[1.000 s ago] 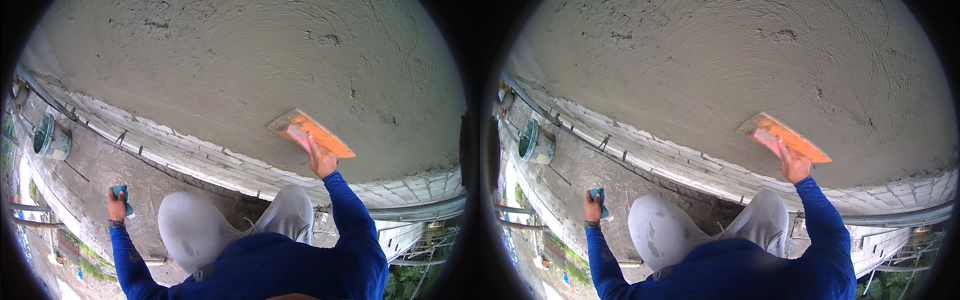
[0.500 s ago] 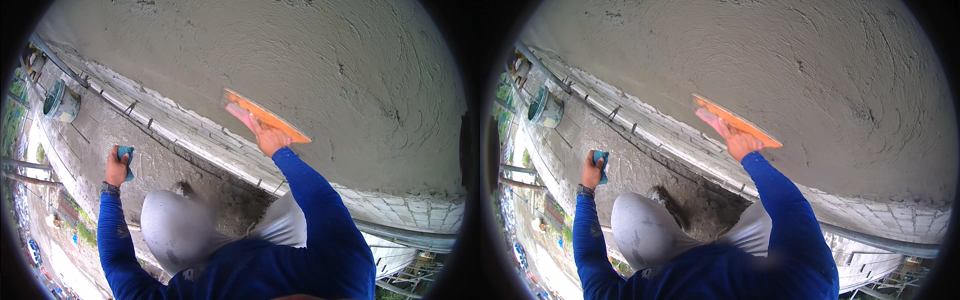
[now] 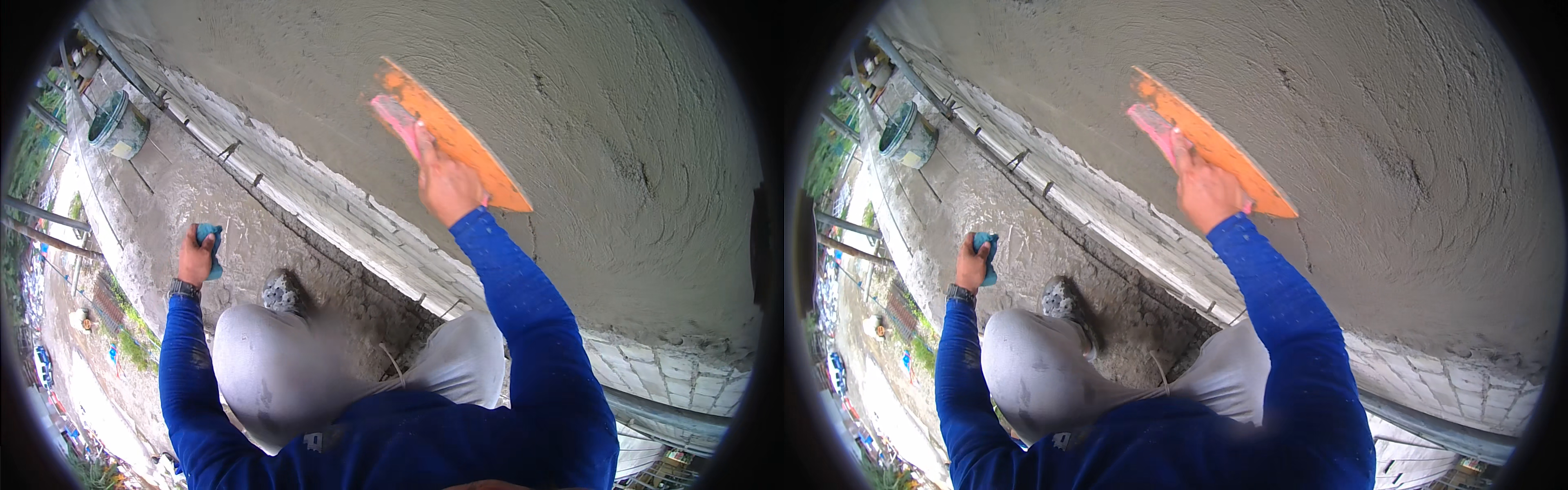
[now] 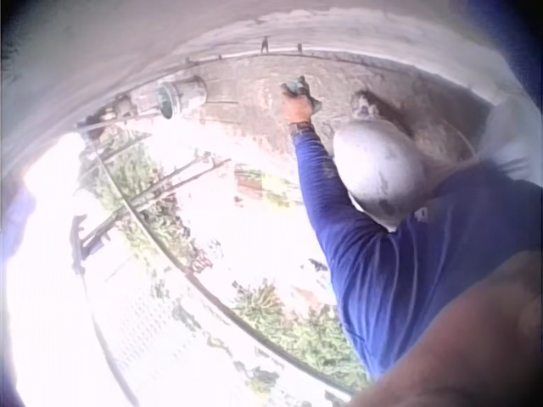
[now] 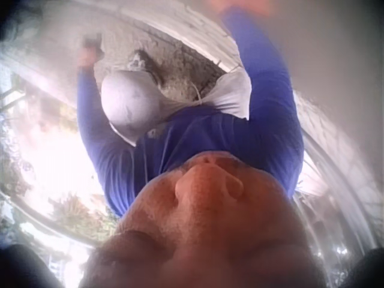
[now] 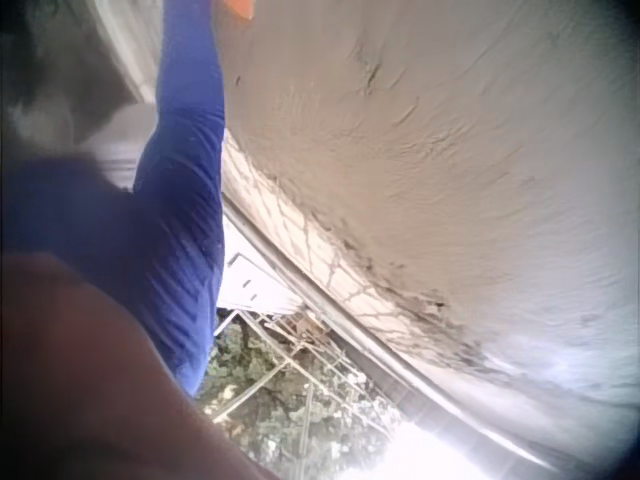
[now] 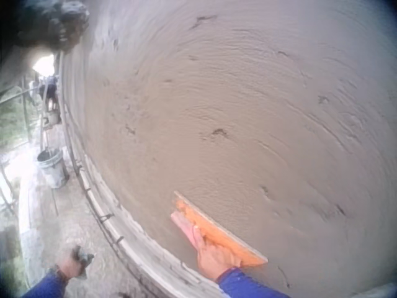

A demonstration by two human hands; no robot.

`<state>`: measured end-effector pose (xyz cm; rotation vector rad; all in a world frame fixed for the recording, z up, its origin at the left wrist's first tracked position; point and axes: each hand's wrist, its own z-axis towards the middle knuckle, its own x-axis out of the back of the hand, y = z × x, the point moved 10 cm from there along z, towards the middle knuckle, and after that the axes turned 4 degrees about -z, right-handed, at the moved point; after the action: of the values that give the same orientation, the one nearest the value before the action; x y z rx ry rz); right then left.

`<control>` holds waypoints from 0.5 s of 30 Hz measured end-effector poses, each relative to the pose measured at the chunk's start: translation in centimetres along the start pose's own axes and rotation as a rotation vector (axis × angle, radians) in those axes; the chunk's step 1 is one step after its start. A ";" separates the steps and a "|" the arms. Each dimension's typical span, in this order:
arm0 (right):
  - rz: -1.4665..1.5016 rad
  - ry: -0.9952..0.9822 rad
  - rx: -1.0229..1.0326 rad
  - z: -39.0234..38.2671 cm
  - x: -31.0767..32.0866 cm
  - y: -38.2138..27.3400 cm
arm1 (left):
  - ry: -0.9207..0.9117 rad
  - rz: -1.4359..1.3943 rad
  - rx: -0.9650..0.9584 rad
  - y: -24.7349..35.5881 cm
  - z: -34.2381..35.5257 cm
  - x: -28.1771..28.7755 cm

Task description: The person smooths a wet plastered wall using a trowel and sponge. They repeatedly apply the trowel to flatten the surface and use the sponge to clean the tool and refine edges.

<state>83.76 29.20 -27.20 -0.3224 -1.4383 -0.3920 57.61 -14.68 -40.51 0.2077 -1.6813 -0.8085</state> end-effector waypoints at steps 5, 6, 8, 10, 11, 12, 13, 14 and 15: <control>-0.041 -0.241 0.044 -3.2 -12.2 1.4 | -0.122 -0.176 -0.152 4.6 -0.9 -1.4; -0.063 -0.263 0.003 -6.3 -14.6 4.1 | -0.159 -0.091 -0.069 0.3 -0.9 -0.7; -0.123 -0.223 -0.084 -14.7 -16.2 10.6 | -0.011 -0.066 0.059 -6.9 -3.9 2.5; -0.240 -0.052 -0.098 -20.9 -12.8 15.9 | 0.051 -0.218 0.135 -18.3 -7.1 4.7; -0.246 -0.051 -0.147 -22.9 -10.6 18.3 | 0.249 -0.070 0.142 -21.4 -9.6 6.9; -0.255 -0.050 -0.196 -23.4 -8.1 19.7 | 0.212 -0.109 0.241 -25.8 -11.2 7.4; -0.199 0.091 -0.152 -21.8 -3.9 18.1 | 0.174 -0.148 0.345 -29.3 -12.7 7.5; -0.151 0.221 -0.115 -20.3 0.7 16.4 | 0.159 -0.159 0.365 -29.1 -13.1 6.6; -0.106 0.309 -0.122 -18.3 4.3 14.7 | 0.139 -0.171 0.379 -27.5 -12.8 5.7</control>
<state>107.02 33.97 -24.58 -0.2709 -1.1334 -0.5912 59.91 -43.25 -51.95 0.6621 -1.6880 -0.5782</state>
